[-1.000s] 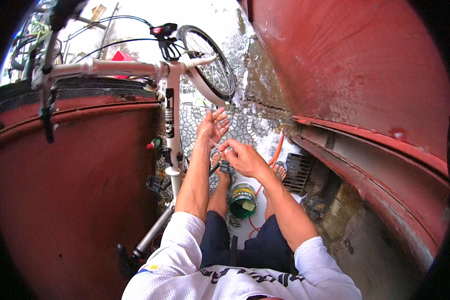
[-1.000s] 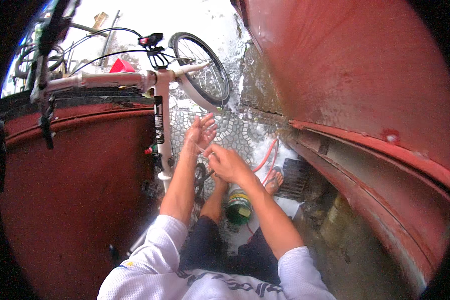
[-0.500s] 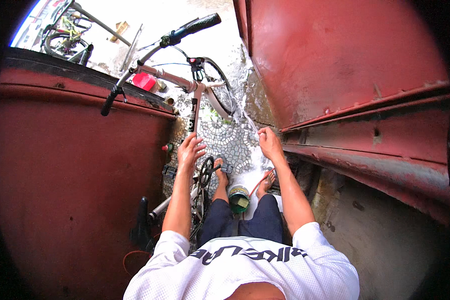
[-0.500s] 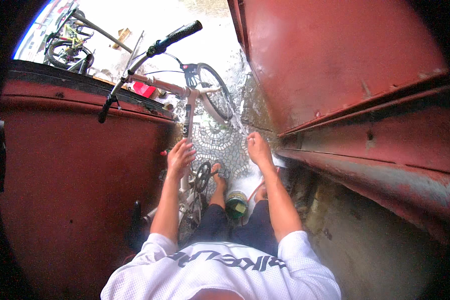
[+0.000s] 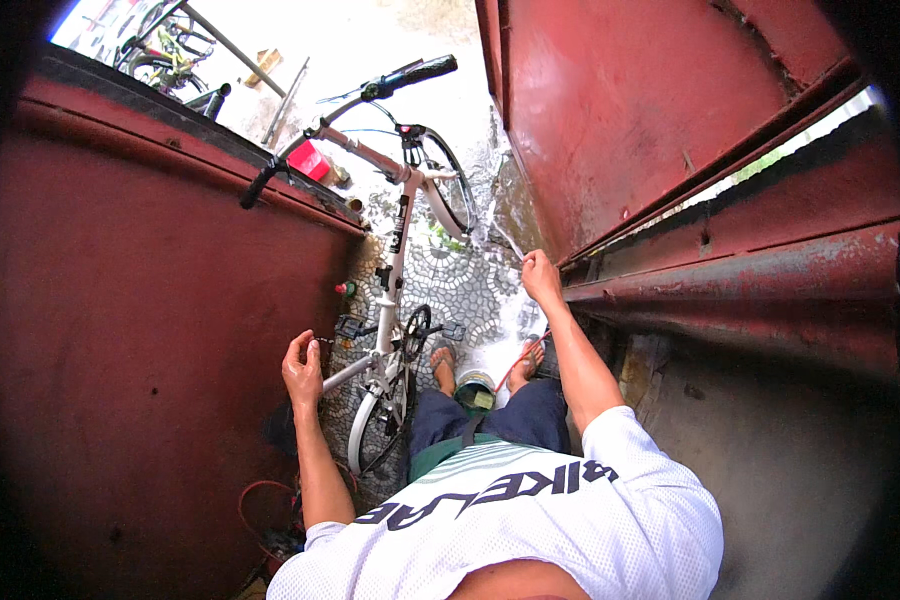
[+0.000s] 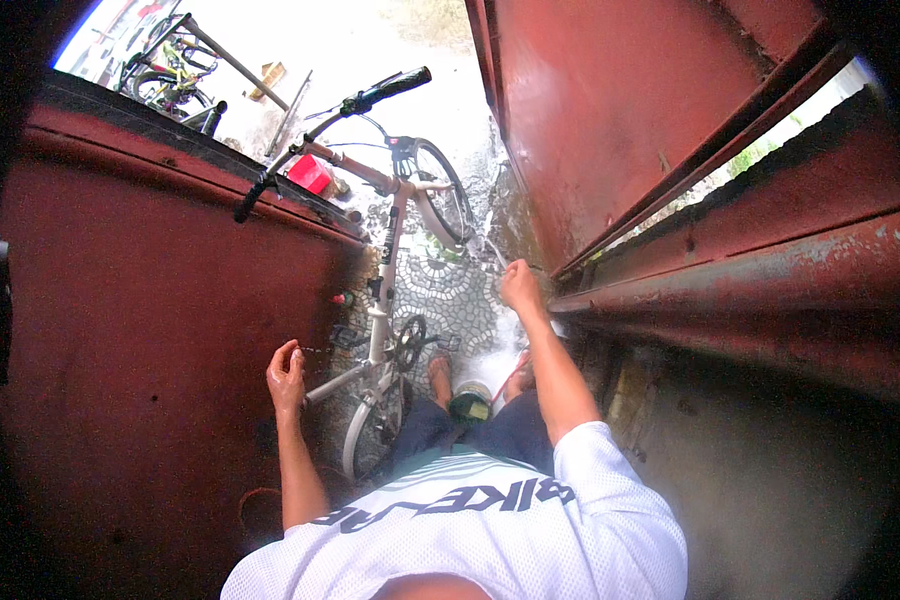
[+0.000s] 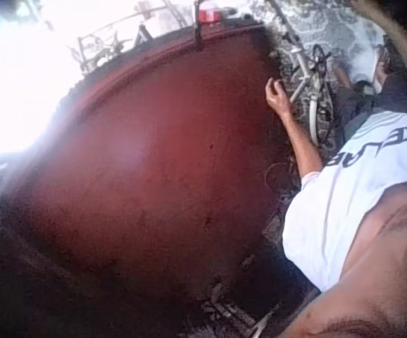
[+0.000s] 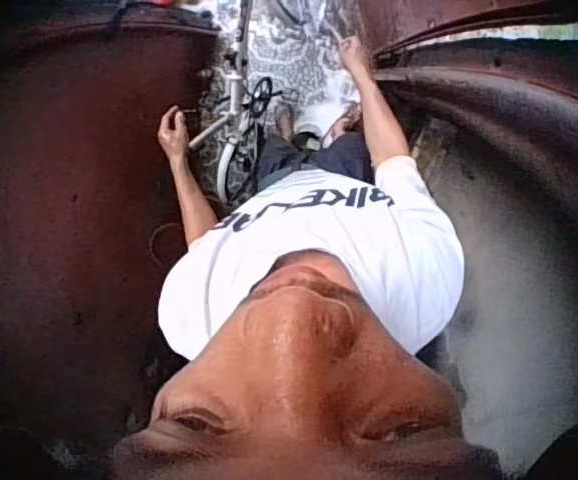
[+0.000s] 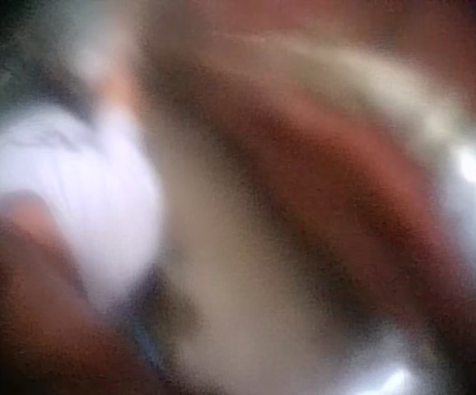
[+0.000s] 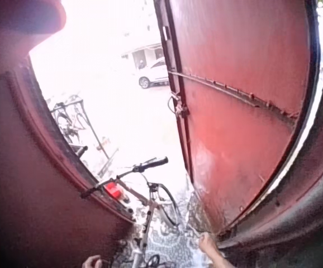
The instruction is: The person washes a white bicycle using a hose and a sponge. They spray water on the frame, wheels, and handlebars, then scrub with a sponge and rinse again. The bicycle is moved slightly during the process.
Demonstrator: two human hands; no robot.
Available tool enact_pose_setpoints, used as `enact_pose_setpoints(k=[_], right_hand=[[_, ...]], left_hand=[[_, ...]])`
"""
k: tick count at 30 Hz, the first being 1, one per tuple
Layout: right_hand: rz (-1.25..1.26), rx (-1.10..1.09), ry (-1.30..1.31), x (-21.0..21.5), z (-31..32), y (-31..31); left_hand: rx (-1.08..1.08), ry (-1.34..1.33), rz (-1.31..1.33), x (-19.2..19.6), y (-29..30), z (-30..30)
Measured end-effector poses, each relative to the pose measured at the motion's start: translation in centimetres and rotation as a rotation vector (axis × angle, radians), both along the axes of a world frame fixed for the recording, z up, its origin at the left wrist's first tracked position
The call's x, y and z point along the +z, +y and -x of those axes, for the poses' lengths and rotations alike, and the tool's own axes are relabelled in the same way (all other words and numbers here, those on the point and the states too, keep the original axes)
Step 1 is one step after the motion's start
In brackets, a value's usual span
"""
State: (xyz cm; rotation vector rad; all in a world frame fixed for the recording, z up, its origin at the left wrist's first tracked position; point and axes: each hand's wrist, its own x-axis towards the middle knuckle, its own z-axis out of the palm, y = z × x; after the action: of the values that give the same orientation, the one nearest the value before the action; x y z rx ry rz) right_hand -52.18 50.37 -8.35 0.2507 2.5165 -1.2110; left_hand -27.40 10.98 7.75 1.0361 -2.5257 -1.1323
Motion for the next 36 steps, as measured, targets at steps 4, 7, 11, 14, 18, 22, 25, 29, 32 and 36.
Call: enact_pose_setpoints(k=[4, 7, 11, 14, 18, 22, 25, 29, 32, 36], right_hand=[[-0.062, 0.01, 0.029, -0.2, -0.1, -0.4], [-0.087, 0.04, 0.117, 0.3, 0.0, -1.5], [-0.077, 0.067, 0.105, 1.1, -0.6, -3.7], [-0.013, 0.138, 0.155, 2.4, -0.3, -5.3], [0.125, 0.155, 0.261, 4.6, -0.2, -7.5], [0.214, 0.139, 0.4, 6.8, 0.9, -9.5], [0.268, 0.145, 0.583, 8.6, 1.9, -10.8], [0.27, 0.126, 0.383, 11.7, 2.7, -12.5], [0.248, 0.062, 0.471, 11.9, 3.6, -12.6], [0.203, 0.046, 0.503, 11.9, 4.4, -12.5]], left_hand=[[-0.033, -0.051, 0.164, 1.4, -1.9, -0.1], [-0.035, -0.145, 0.22, 2.1, -3.4, -1.2], [-0.017, -0.247, 0.212, 0.5, -5.9, -4.7], [0.02, -0.3, 0.164, -0.7, -7.0, -7.0], [0.067, -0.314, 0.085, -1.3, -7.0, -9.0], [0.1, -0.319, 0.091, -2.1, -6.3, -9.3], [0.073, -0.35, 0.201, -2.8, -5.9, -9.5], [0.084, -0.374, 0.221, -3.0, -6.1, -10.0], [0.08, -0.352, 0.235, -3.3, -5.9, -9.7], [0.084, -0.321, 0.261, -3.6, -5.9, -9.8]])
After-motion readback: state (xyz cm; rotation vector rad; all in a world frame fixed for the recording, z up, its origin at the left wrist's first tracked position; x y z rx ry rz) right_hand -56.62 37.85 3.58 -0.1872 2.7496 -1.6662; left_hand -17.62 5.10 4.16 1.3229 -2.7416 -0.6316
